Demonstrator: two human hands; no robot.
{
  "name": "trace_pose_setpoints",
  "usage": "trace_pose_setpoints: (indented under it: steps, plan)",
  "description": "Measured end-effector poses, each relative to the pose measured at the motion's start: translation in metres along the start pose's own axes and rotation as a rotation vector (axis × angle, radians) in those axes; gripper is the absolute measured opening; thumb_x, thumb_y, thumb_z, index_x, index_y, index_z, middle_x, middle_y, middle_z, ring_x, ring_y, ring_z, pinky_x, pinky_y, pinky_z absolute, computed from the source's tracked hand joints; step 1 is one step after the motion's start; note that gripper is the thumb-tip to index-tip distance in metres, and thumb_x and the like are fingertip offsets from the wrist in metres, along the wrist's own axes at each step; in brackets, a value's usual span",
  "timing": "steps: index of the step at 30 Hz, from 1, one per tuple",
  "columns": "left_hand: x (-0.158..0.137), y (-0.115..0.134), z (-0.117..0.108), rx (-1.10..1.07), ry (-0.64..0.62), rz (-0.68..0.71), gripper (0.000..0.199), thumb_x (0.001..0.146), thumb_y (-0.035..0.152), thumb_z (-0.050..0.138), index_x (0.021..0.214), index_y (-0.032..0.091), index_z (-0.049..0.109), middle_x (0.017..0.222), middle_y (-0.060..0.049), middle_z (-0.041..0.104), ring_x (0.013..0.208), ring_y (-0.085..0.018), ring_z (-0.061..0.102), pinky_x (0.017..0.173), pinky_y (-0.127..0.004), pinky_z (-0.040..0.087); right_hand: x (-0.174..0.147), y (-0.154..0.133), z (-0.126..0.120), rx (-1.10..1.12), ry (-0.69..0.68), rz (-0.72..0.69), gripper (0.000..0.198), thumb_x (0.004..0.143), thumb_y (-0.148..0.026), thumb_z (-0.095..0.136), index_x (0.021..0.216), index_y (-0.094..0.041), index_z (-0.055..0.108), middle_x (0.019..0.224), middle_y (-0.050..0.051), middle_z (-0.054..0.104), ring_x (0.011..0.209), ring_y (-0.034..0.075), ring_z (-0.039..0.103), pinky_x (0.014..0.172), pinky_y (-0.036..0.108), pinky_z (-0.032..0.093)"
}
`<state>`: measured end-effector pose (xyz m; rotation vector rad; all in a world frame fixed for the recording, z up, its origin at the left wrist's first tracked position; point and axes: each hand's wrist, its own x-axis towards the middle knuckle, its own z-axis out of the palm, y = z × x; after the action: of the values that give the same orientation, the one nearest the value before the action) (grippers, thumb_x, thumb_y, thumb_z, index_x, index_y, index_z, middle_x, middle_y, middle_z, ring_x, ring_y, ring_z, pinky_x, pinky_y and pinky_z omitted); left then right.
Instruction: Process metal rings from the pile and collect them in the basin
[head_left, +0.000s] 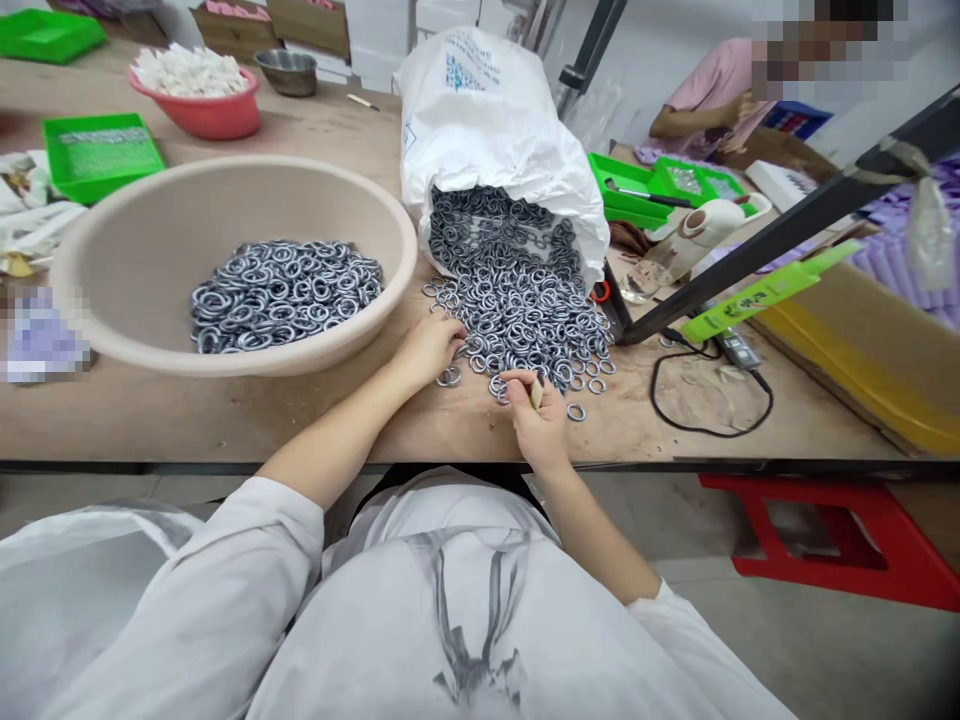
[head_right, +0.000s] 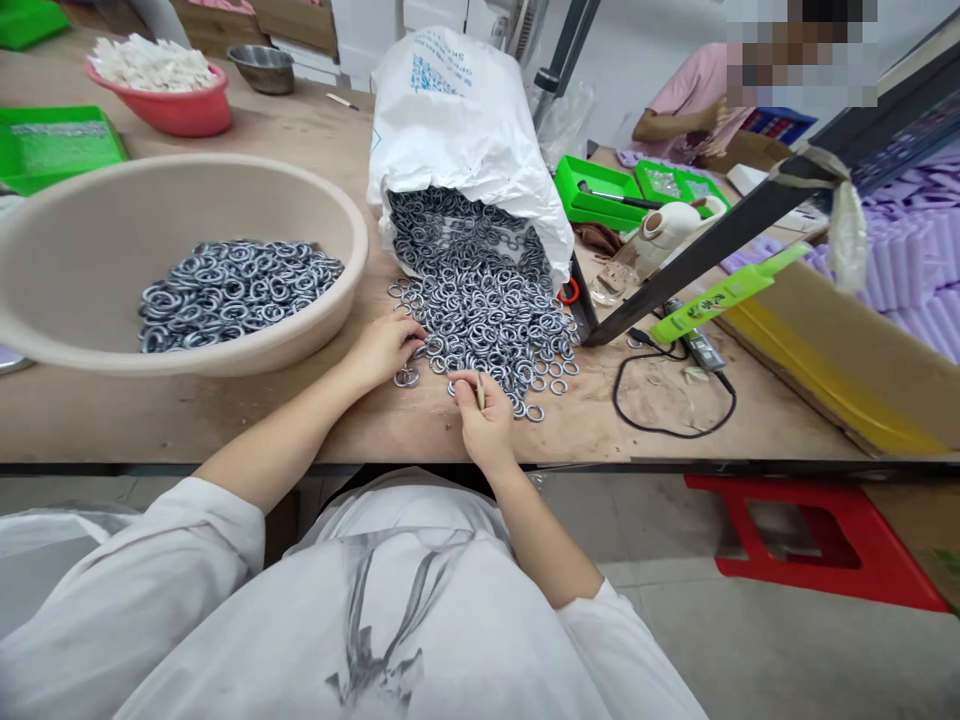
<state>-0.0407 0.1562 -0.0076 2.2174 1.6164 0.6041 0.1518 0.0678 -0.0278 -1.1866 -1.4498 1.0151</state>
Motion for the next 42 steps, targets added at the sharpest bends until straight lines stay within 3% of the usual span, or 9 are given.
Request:
trace_pose_setpoints:
  steps: [2, 4, 8, 12, 18, 24, 33, 38, 42]
  plan:
    - [0.0, 0.002, -0.002, -0.076, 0.035, -0.019, 0.023, 0.09, 0.022, 0.056, 0.103, 0.018, 0.074, 0.103, -0.009, 0.072, 0.099, -0.024, 0.064, 0.093, -0.037, 0.048, 0.005, 0.004, -0.004, 0.078, 0.069, 0.057, 0.029, 0.093, -0.045, 0.055, 0.108, -0.021, 0.063, 0.084, 0.001, 0.06, 0.05, 0.007, 0.043, 0.042, 0.021, 0.035]
    - [-0.001, 0.004, -0.003, -0.143, 0.072, -0.008, 0.021, 0.089, 0.023, 0.056, 0.1, 0.019, 0.073, 0.104, -0.008, 0.073, 0.101, -0.024, 0.064, 0.095, -0.038, 0.047, 0.009, 0.006, -0.007, 0.112, 0.099, 0.056, 0.031, 0.093, -0.043, 0.055, 0.115, -0.022, 0.063, 0.099, 0.004, 0.063, 0.054, 0.006, 0.051, 0.046, 0.021, 0.042]
    - [-0.007, 0.015, -0.005, -0.318, 0.114, 0.05, 0.015, 0.085, 0.025, 0.06, 0.092, 0.017, 0.071, 0.116, -0.009, 0.07, 0.111, -0.023, 0.06, 0.101, -0.04, 0.043, 0.017, 0.003, -0.011, -0.013, 0.093, -0.122, 0.034, 0.095, -0.04, 0.053, 0.122, -0.023, 0.063, 0.136, 0.011, 0.053, 0.098, 0.016, 0.065, 0.074, 0.029, 0.056]
    - [-0.02, 0.035, -0.011, -0.719, -0.095, -0.033, 0.023, 0.085, 0.037, 0.059, 0.09, 0.016, 0.065, 0.084, -0.003, 0.066, 0.073, -0.015, 0.057, 0.072, -0.029, 0.046, 0.027, -0.004, -0.01, -0.06, 0.061, -0.121, 0.03, 0.093, -0.04, 0.058, 0.114, -0.021, 0.067, 0.11, 0.008, 0.063, 0.087, 0.016, 0.062, 0.068, 0.028, 0.052]
    - [-0.032, 0.057, -0.013, -0.762, -0.16, 0.002, 0.029, 0.091, 0.043, 0.05, 0.079, 0.018, 0.058, 0.077, -0.001, 0.059, 0.077, -0.015, 0.055, 0.073, -0.027, 0.045, 0.032, -0.02, -0.004, 0.265, -0.062, 0.045, 0.035, 0.084, -0.054, 0.066, 0.082, -0.02, 0.059, 0.064, -0.005, 0.052, 0.051, 0.007, 0.043, 0.047, 0.021, 0.036]
    - [-0.036, 0.062, 0.006, -1.108, -0.191, -0.085, 0.046, 0.085, 0.061, 0.056, 0.071, 0.018, 0.05, 0.065, 0.002, 0.046, 0.062, -0.011, 0.042, 0.059, -0.025, 0.038, 0.032, -0.028, 0.003, 0.351, 0.008, 0.01, 0.045, 0.073, -0.057, 0.077, 0.09, -0.022, 0.055, 0.067, -0.006, 0.056, 0.055, 0.009, 0.054, 0.054, 0.023, 0.048]
    - [-0.037, 0.058, 0.005, -1.379, -0.226, -0.178, 0.048, 0.077, 0.061, 0.069, 0.068, 0.018, 0.051, 0.061, 0.004, 0.045, 0.058, -0.009, 0.04, 0.054, -0.022, 0.037, 0.037, -0.028, 0.012, 0.476, -0.138, 0.051, 0.046, 0.079, -0.063, 0.069, 0.091, -0.023, 0.053, 0.064, -0.006, 0.06, 0.055, 0.011, 0.061, 0.055, 0.025, 0.054]
    - [-0.037, 0.055, 0.004, -1.379, -0.213, -0.171, 0.048, 0.076, 0.061, 0.07, 0.067, 0.018, 0.05, 0.058, 0.004, 0.044, 0.055, -0.008, 0.039, 0.054, -0.022, 0.037, 0.038, -0.027, 0.007, 0.355, -0.13, 0.015, 0.043, 0.081, -0.063, 0.068, 0.086, -0.022, 0.053, 0.067, -0.004, 0.059, 0.06, 0.013, 0.059, 0.06, 0.028, 0.05]
    - [-0.038, 0.055, 0.002, -1.404, -0.216, -0.185, 0.047, 0.079, 0.058, 0.069, 0.066, 0.018, 0.05, 0.058, 0.004, 0.044, 0.056, -0.009, 0.04, 0.055, -0.022, 0.038, 0.031, -0.03, -0.004, 0.012, -0.034, -0.141, 0.042, 0.093, -0.061, 0.051, 0.084, -0.02, 0.058, 0.069, -0.002, 0.056, 0.061, 0.011, 0.049, 0.058, 0.025, 0.037]
